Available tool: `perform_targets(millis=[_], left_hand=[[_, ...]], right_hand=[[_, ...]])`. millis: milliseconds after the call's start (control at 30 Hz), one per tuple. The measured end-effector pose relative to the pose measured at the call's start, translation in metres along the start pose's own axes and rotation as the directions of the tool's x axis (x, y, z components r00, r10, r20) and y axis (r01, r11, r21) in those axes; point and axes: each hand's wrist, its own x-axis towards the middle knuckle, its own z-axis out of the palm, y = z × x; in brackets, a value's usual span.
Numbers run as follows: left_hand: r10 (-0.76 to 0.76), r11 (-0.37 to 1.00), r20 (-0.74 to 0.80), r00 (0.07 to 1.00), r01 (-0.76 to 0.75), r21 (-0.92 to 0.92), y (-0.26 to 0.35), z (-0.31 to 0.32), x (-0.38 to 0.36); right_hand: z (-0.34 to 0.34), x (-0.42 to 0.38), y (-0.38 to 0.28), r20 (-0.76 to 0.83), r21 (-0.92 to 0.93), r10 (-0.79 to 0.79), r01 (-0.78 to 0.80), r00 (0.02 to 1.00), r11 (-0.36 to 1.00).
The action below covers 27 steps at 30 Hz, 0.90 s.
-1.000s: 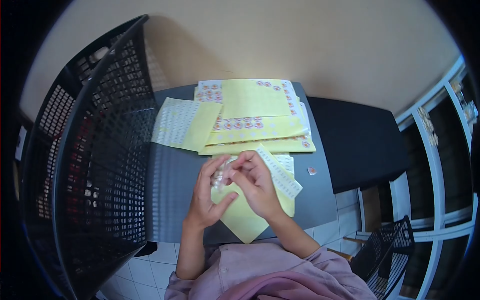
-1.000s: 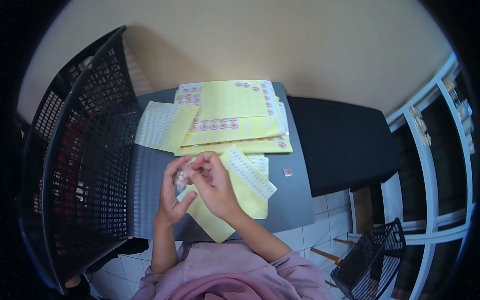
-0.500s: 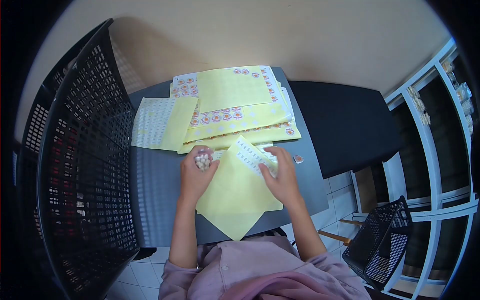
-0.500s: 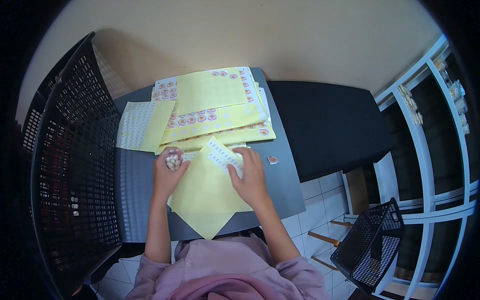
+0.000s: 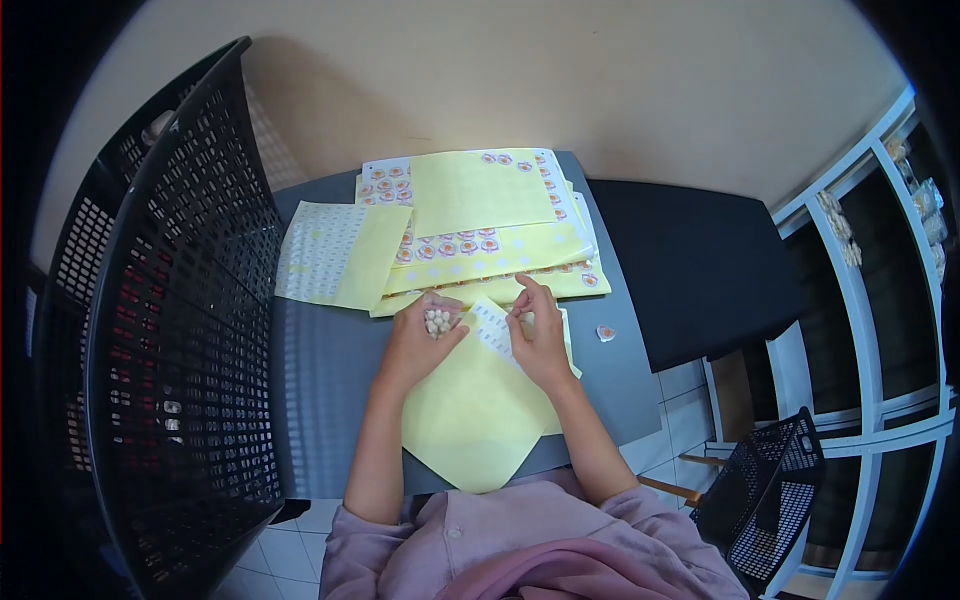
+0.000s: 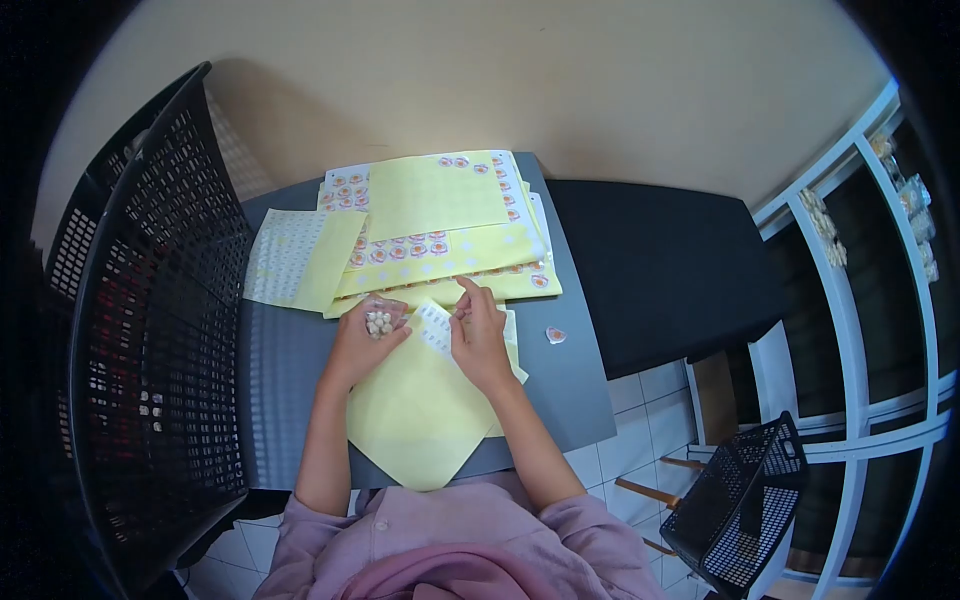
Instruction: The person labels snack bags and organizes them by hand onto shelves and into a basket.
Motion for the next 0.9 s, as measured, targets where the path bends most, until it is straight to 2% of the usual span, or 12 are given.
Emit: perform_targets(millis=[33, 100, 133, 200, 267, 333, 467, 533, 600, 733, 800, 900], left_hand=[[0.002, 1.000, -0.006, 1.000, -0.002, -0.001, -0.001, -0.001, 0.000], [0.015, 1.000, 0.019, 1.000, -0.016, 0.007, -0.002, -0.001, 0.001], [0.016, 1.000, 0.014, 1.000, -0.016, 0.009, 0.000, -0.003, -0.001], [-0.115, 0.993, 0.045, 0.992, 0.114, 0.025, 0.006, -0.005, -0.003], [-0.128, 0.992, 0.041, 0.991, 0.128, -0.005, 0.003, -0.002, -0.003], [-0.141, 0.989, 0.040, 0.989, 0.143, -0.034, 0.001, -0.001, -0.003], [-0.113, 0.987, -0.031, 0.993, 0.108, -0.121, 0.001, 0.002, -0.005], [-0.091, 0.986, -0.047, 0.995, 0.084, -0.144, 0.003, 0.001, -0.006], [-0.177, 0.952, 0.004, 0.984, 0.172, -0.254, 0.007, 0.000, -0.007], [-0.127, 0.963, -0.011, 0.992, 0.120, -0.241, -0.001, -0.001, -0.007], [-0.167, 0.942, 0.040, 0.985, 0.172, -0.290, -0.005, -0.001, -0.007], [-0.077, 0.937, 0.029, 0.997, 0.083, -0.340, -0.015, 0.002, -0.005]], right_hand=[[-0.001, 0.001, 0.002, 0.002, 0.001, -0.006, 0.006, 1.000, 1.000], [-0.005, 0.002, -0.001, -0.064, 0.063, -0.137, 0.141, 0.988, 0.988], [-0.007, 0.003, -0.003, -0.063, 0.066, -0.141, 0.145, 0.988, 0.987], [-0.008, 0.005, -0.005, -0.085, 0.147, -0.152, 0.163, 0.985, 0.976], [-0.008, 0.003, -0.005, -0.084, 0.105, -0.134, 0.143, 0.987, 0.984], [-0.006, -0.001, -0.005, -0.086, -0.212, -0.336, 0.312, 0.938, 0.926], [0.001, -0.007, -0.021, -0.045, -0.313, -0.439, 0.404, 0.898, 0.860], [0.004, -0.007, -0.023, -0.045, -0.330, -0.439, 0.402, 0.897, 0.854], [0.005, -0.007, -0.023, -0.026, -0.325, -0.432, 0.401, 0.902, 0.856], [0.005, -0.008, -0.021, -0.036, -0.320, -0.419, 0.386, 0.907, 0.865], [0.005, -0.009, -0.020, -0.039, -0.277, -0.411, 0.385, 0.911, 0.880], [0.007, -0.009, -0.016, -0.041, -0.275, -0.410, 0.384, 0.911, 0.881]])
